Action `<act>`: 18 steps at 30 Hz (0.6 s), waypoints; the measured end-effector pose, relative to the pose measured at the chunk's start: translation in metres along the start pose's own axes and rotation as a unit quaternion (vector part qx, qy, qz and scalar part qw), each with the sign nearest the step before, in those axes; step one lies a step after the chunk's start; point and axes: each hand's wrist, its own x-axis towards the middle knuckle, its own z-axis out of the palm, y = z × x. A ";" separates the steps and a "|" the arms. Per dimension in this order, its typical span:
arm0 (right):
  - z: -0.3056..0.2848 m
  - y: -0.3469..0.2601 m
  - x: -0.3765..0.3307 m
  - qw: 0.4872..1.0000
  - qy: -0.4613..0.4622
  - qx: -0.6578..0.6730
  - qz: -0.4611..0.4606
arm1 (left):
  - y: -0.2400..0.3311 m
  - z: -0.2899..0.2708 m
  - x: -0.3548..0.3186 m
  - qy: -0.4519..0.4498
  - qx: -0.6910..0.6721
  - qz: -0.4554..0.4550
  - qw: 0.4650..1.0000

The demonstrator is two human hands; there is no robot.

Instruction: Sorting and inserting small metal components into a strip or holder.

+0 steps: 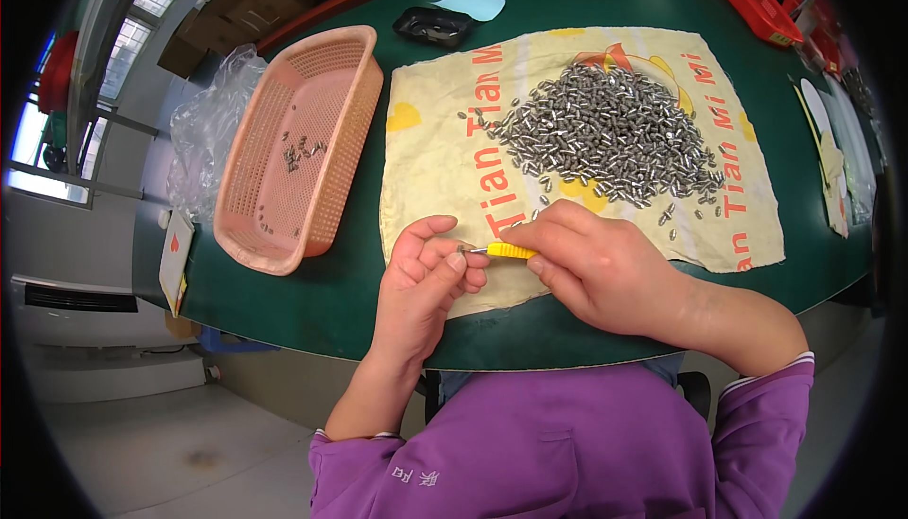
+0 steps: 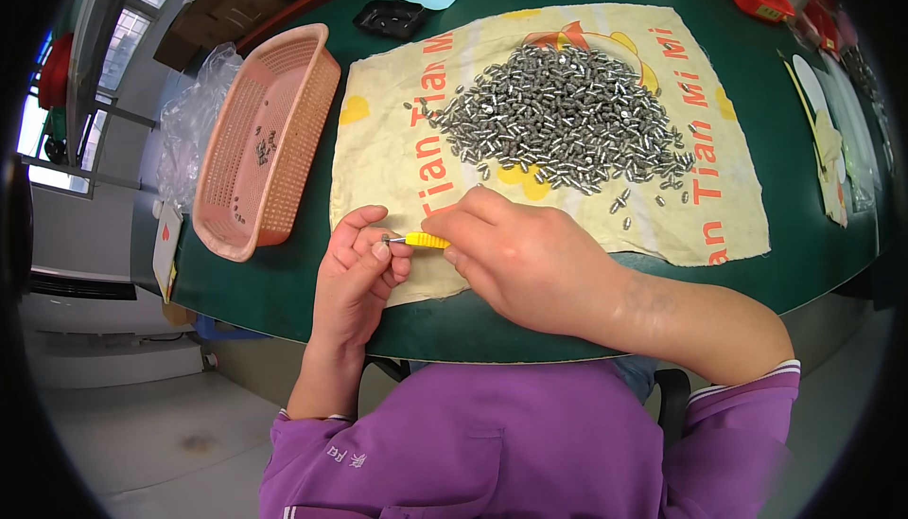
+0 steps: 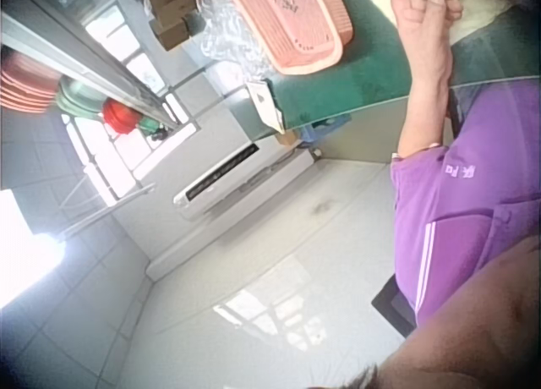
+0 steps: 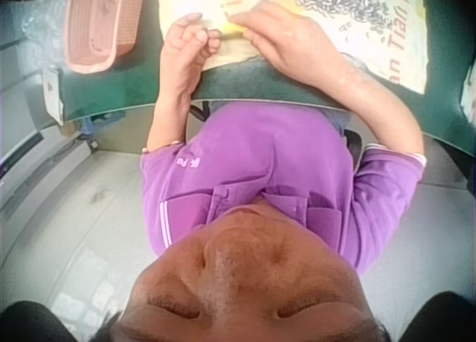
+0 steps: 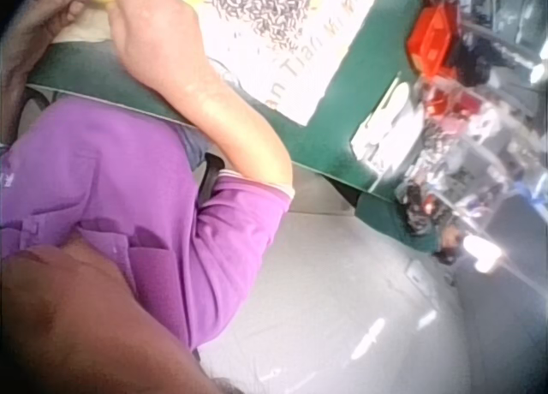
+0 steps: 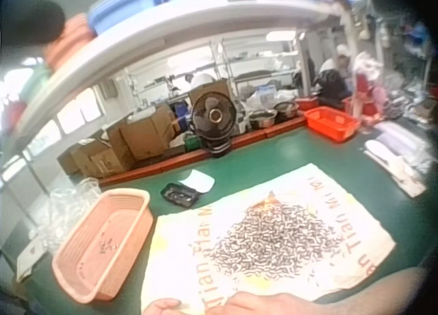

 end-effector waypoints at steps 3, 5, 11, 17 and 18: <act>-0.002 0.000 0.000 1.000 -0.009 0.007 0.004 | 0.000 0.000 0.000 -0.002 0.004 -0.001 1.000; -0.001 0.003 0.000 1.000 -0.007 0.010 0.001 | 0.001 0.001 0.000 -0.002 0.009 -0.003 1.000; 0.005 -0.001 0.003 0.995 0.024 -0.088 -0.043 | 0.004 0.000 0.001 0.002 -0.003 -0.001 1.000; -0.013 0.029 0.011 0.977 0.111 -0.176 0.048 | 0.005 -0.001 0.002 -0.040 -0.012 -0.013 0.999; -0.022 0.029 0.012 0.977 0.121 -0.160 0.070 | 0.005 -0.001 0.002 -0.044 -0.015 -0.011 0.999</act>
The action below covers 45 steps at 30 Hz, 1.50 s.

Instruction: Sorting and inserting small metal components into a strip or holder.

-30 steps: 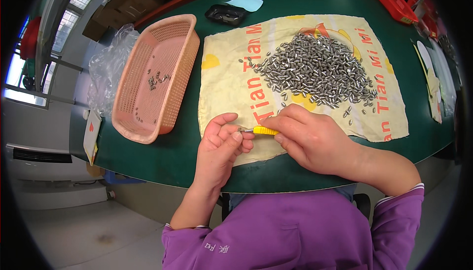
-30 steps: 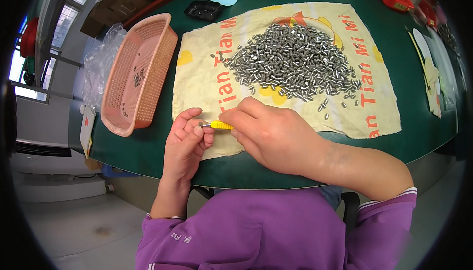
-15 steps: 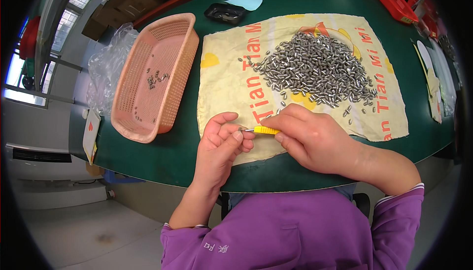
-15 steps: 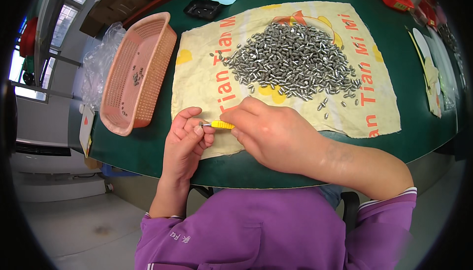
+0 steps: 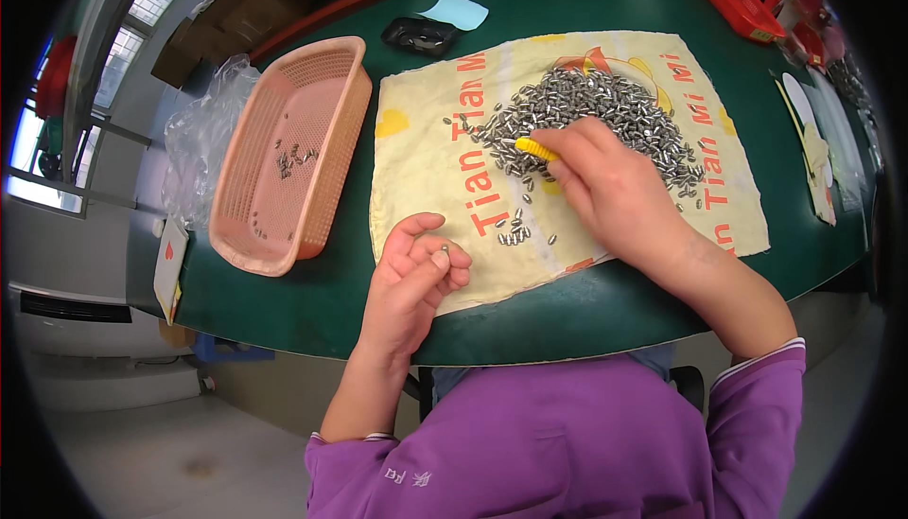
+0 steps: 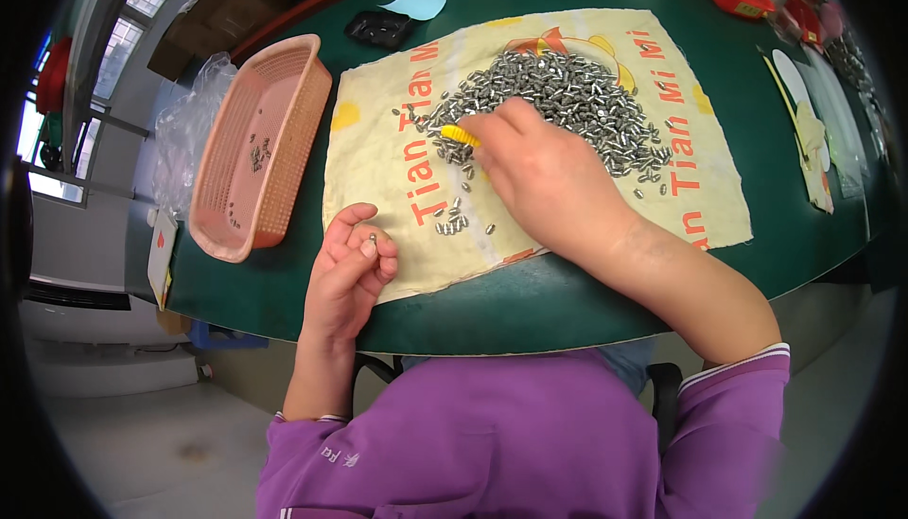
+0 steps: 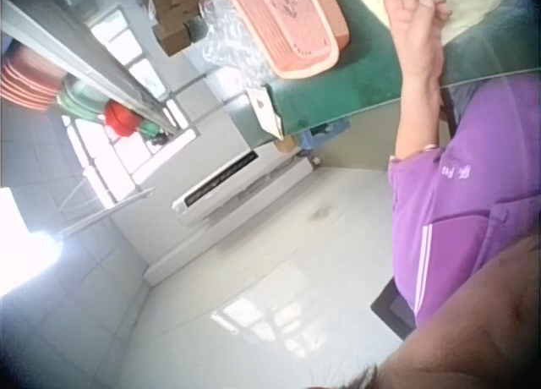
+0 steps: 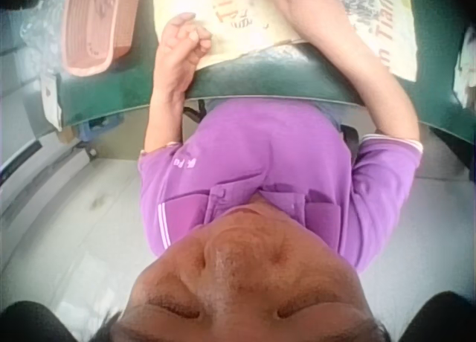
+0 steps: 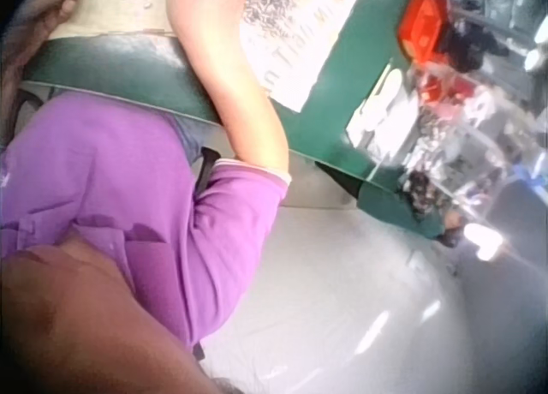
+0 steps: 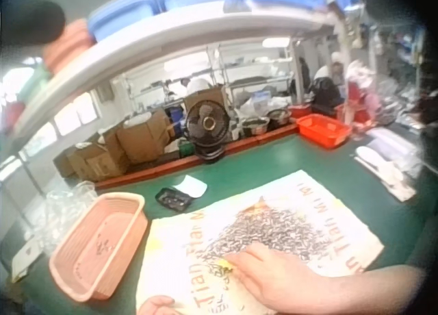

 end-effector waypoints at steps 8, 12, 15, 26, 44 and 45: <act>-0.112 0.049 -0.041 0.968 0.121 -0.172 0.136 | 0.005 0.009 -0.015 0.001 0.158 0.035 0.987; -0.163 0.107 -0.121 0.901 0.133 -0.302 0.281 | 0.017 0.024 -0.004 0.014 0.466 0.144 0.873; -0.174 0.131 -0.159 0.869 0.083 -0.325 0.363 | 0.021 0.031 0.017 -0.048 0.624 0.188 0.757; -0.056 -0.009 -0.039 0.993 -0.085 0.044 0.068 | 0.014 0.033 0.031 -0.084 0.674 0.190 0.709; 0.012 -0.009 -0.014 0.984 -0.148 0.097 -0.007 | -0.003 0.021 0.046 -0.106 0.589 0.223 0.769; 0.012 -0.009 -0.014 0.985 -0.146 0.095 -0.011 | -0.003 0.021 0.046 -0.109 0.591 0.228 0.766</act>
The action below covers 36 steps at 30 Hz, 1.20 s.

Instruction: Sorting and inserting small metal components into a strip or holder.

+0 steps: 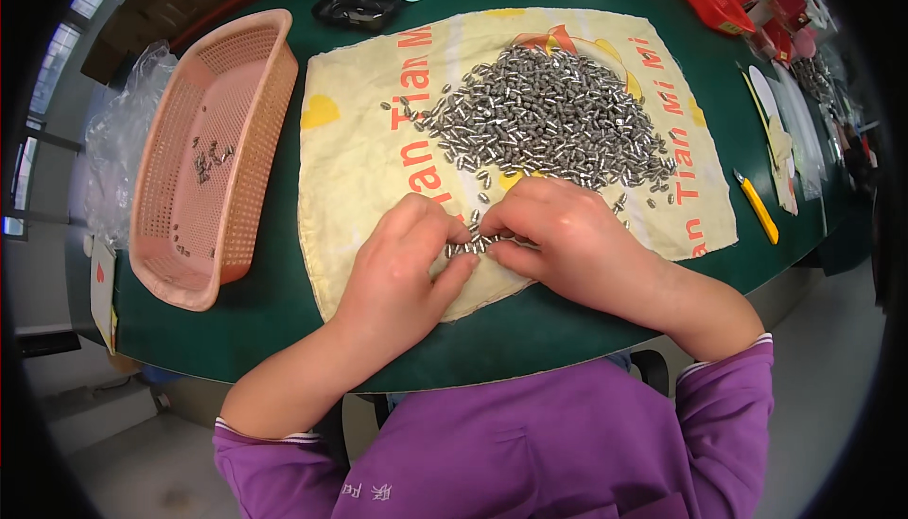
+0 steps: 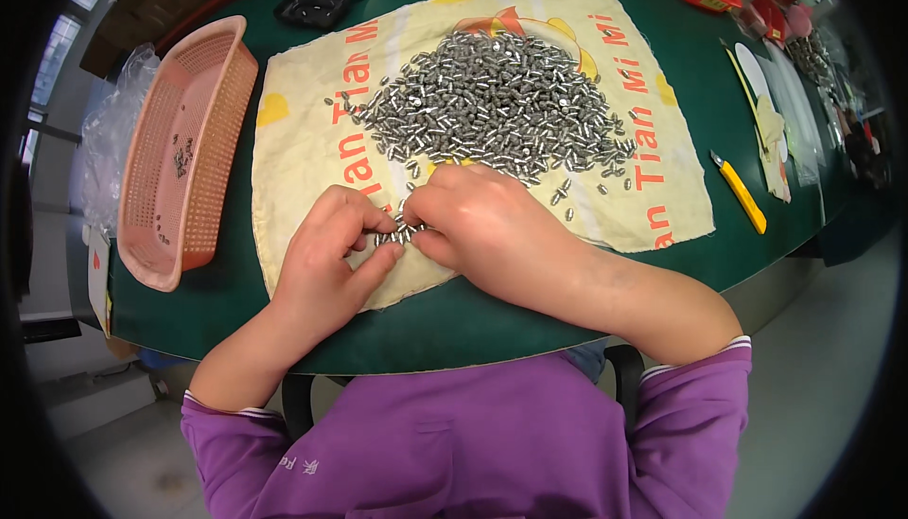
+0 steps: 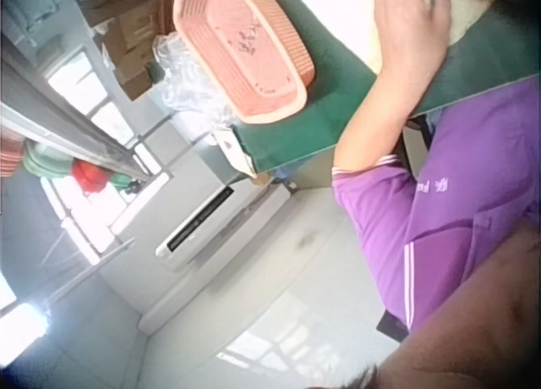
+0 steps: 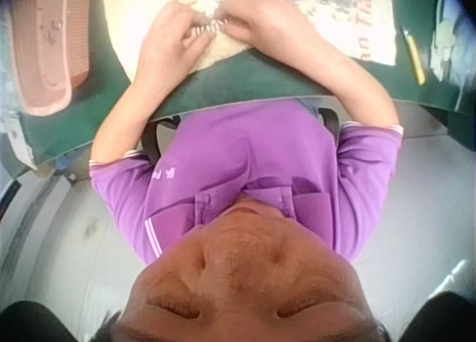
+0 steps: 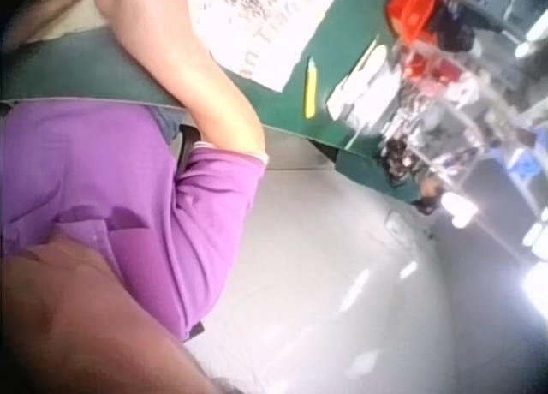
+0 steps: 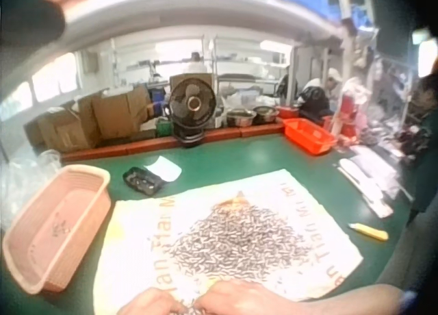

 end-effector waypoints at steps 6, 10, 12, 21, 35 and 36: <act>-0.002 -0.006 -0.008 0.999 -0.011 0.030 0.023 | 0.005 0.000 -0.001 -0.001 -0.002 0.009 1.000; -0.004 -0.007 -0.010 0.999 -0.017 0.037 0.027 | 0.006 -0.001 -0.002 0.006 -0.011 0.005 1.000; -0.002 -0.006 -0.011 0.999 -0.009 0.034 0.030 | 0.006 0.001 -0.001 0.008 -0.008 0.010 1.000; 0.001 -0.004 -0.012 1.000 -0.012 0.021 0.016 | 0.007 0.000 -0.001 0.002 0.016 0.017 1.000; -0.006 0.000 -0.013 1.000 0.001 0.013 0.009 | 0.008 0.001 -0.002 0.002 0.011 0.008 1.000; -0.006 0.000 -0.012 1.000 0.000 0.015 0.007 | 0.008 0.001 -0.002 -0.001 0.017 0.007 1.000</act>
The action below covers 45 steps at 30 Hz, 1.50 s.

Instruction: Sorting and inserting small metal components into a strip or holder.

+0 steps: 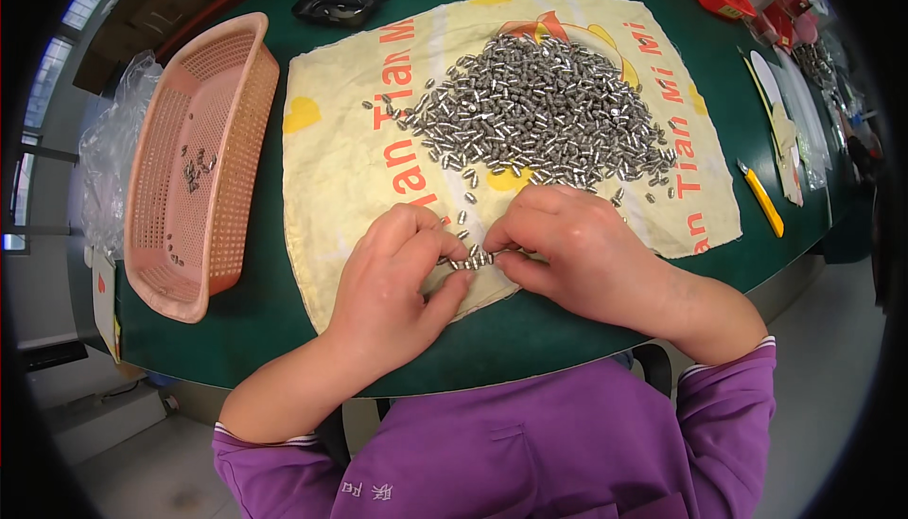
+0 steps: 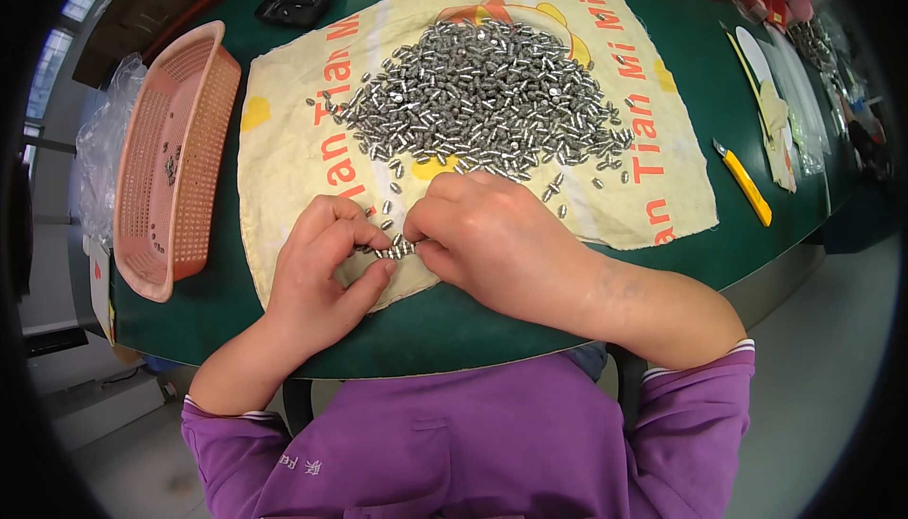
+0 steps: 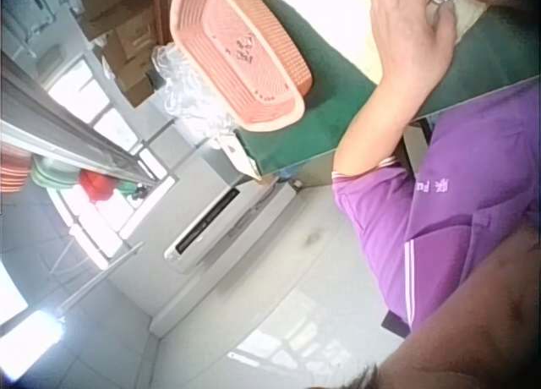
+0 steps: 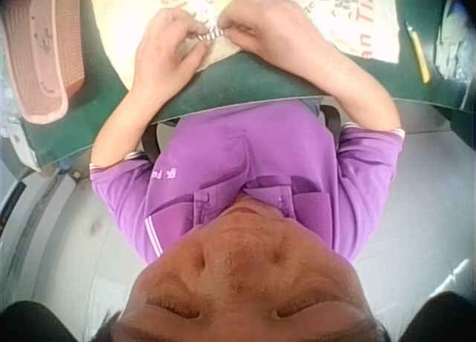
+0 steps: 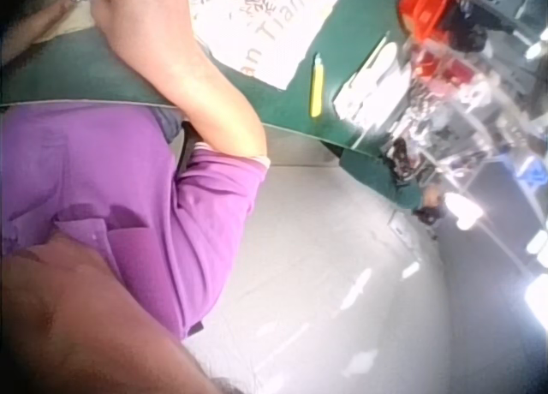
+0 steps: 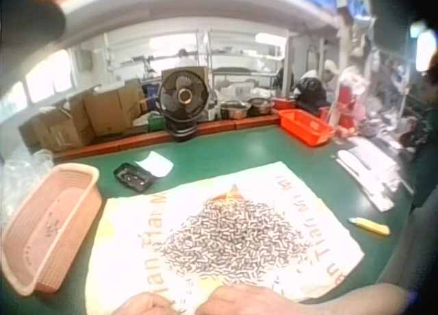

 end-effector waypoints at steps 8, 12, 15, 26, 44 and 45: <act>0.000 0.001 0.000 1.000 0.007 0.000 -0.004 | 0.001 -0.003 -0.001 -0.013 -0.012 -0.019 1.000; -0.009 0.001 0.002 0.994 -0.022 -0.050 -0.095 | 0.000 -0.003 -0.002 -0.001 -0.035 -0.016 0.999; -0.011 0.002 0.000 0.985 -0.050 -0.115 -0.121 | -0.003 -0.002 -0.002 0.002 -0.045 -0.005 0.999; -0.026 0.000 -0.013 0.984 -0.060 -0.123 -0.114 | -0.006 -0.007 -0.002 0.001 -0.057 0.028 0.998; -0.021 -0.015 -0.029 0.968 -0.095 -0.225 -0.057 | -0.005 -0.009 -0.002 -0.041 -0.059 -0.010 0.997; -0.021 -0.015 -0.029 0.970 -0.088 -0.220 -0.059 | -0.005 -0.009 -0.002 -0.038 -0.057 -0.008 0.998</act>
